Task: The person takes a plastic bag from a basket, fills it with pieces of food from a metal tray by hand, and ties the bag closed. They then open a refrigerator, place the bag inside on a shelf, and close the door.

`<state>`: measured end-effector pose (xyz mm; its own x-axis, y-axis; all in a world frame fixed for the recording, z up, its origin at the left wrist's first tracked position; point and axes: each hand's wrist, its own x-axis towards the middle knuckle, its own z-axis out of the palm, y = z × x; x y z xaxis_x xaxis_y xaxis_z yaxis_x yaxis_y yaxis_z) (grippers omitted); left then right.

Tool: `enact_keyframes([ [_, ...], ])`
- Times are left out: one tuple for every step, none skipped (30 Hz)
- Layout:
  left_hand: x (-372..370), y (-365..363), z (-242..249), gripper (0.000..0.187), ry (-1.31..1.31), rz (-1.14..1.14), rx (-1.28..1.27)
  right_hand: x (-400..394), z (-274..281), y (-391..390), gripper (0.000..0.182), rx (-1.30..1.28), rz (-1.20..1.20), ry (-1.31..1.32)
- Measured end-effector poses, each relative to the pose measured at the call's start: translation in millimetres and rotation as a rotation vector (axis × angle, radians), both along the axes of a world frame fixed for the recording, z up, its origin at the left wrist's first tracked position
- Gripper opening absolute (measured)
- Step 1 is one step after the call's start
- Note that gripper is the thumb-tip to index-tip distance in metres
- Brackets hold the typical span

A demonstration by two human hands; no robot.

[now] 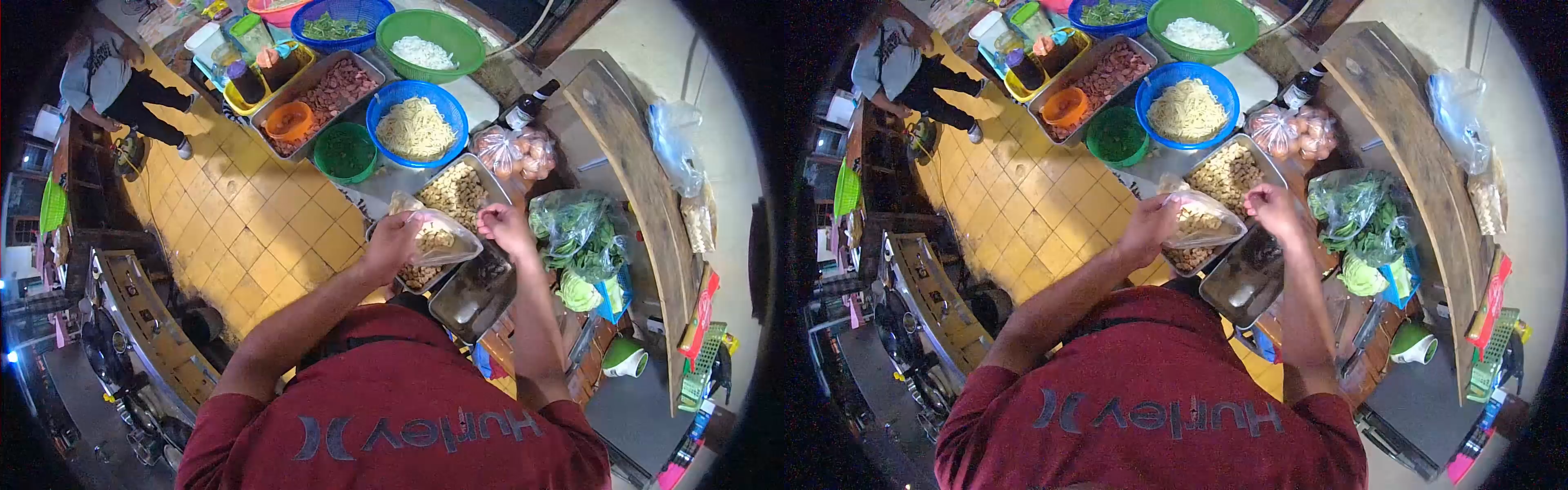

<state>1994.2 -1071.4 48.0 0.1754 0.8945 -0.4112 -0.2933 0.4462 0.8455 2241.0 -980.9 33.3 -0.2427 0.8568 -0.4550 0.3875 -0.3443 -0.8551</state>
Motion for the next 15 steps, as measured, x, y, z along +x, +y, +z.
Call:
enact_keyframes([
  [-1, -2, 11, 0.031, -0.163, 0.065, -0.061, 2, -15, 1, 0.011, 0.063, 0.031, -0.01],
  [-3, -5, 26, 0.029, -0.326, 0.132, -0.125, -10, -20, -2, 0.012, 0.226, 0.064, -0.107],
  [-9, -12, 44, 0.029, -0.323, 0.137, -0.128, -26, -20, -4, 0.015, 0.543, 0.12, -0.316],
  [-20, -20, 64, 0.028, -0.28, 0.168, -0.177, -51, -8, -7, 0.016, 0.508, 0.088, -0.284],
  [-30, -29, 78, 0.027, -0.237, 0.198, -0.226, -74, 1, -10, 0.018, 0.473, 0.055, -0.253],
  [-39, -39, 87, 0.027, -0.234, 0.199, -0.23, -88, -6, -6, 0.021, 0.441, 0.156, -0.149],
  [-49, -50, 95, 0.028, -0.295, 0.26, -0.222, -100, -19, 6, 0.024, 0.41, 0.257, -0.045],
  [-58, -61, 98, 0.029, -0.355, 0.323, -0.211, -112, -81, 24, 0.027, 0.677, 0.392, -0.183],
  [-67, -72, 99, 0.029, -0.351, 0.331, -0.21, -126, -136, 40, 0.031, 0.947, 0.528, -0.321],
  [-76, -84, 99, 0.029, -0.383, 0.388, -0.216, -151, -113, 46, 0.034, 0.762, 0.787, -0.711],
  [-82, -96, 96, 0.029, -0.403, 0.439, -0.205, -161, -91, 52, 0.034, 0.77, 0.796, -0.703],
  [-87, -107, 93, 0.03, -0.423, 0.488, -0.193, -170, -70, 57, 0.027, 0.582, 0.767, -0.843],
  [-93, -119, 90, 0.031, -0.442, 0.537, -0.179, -177, -80, 67, 0.024, 0.492, 0.755, -0.907],
  [-99, -128, 90, 0.033, -0.409, 0.591, -0.142, -183, -89, 76, 0.022, 0.402, 0.746, -0.974],
  [-106, -139, 90, 0.035, -0.377, 0.645, -0.108, -179, -139, 96, 0.026, 0.36, 0.787, -1.008],
])
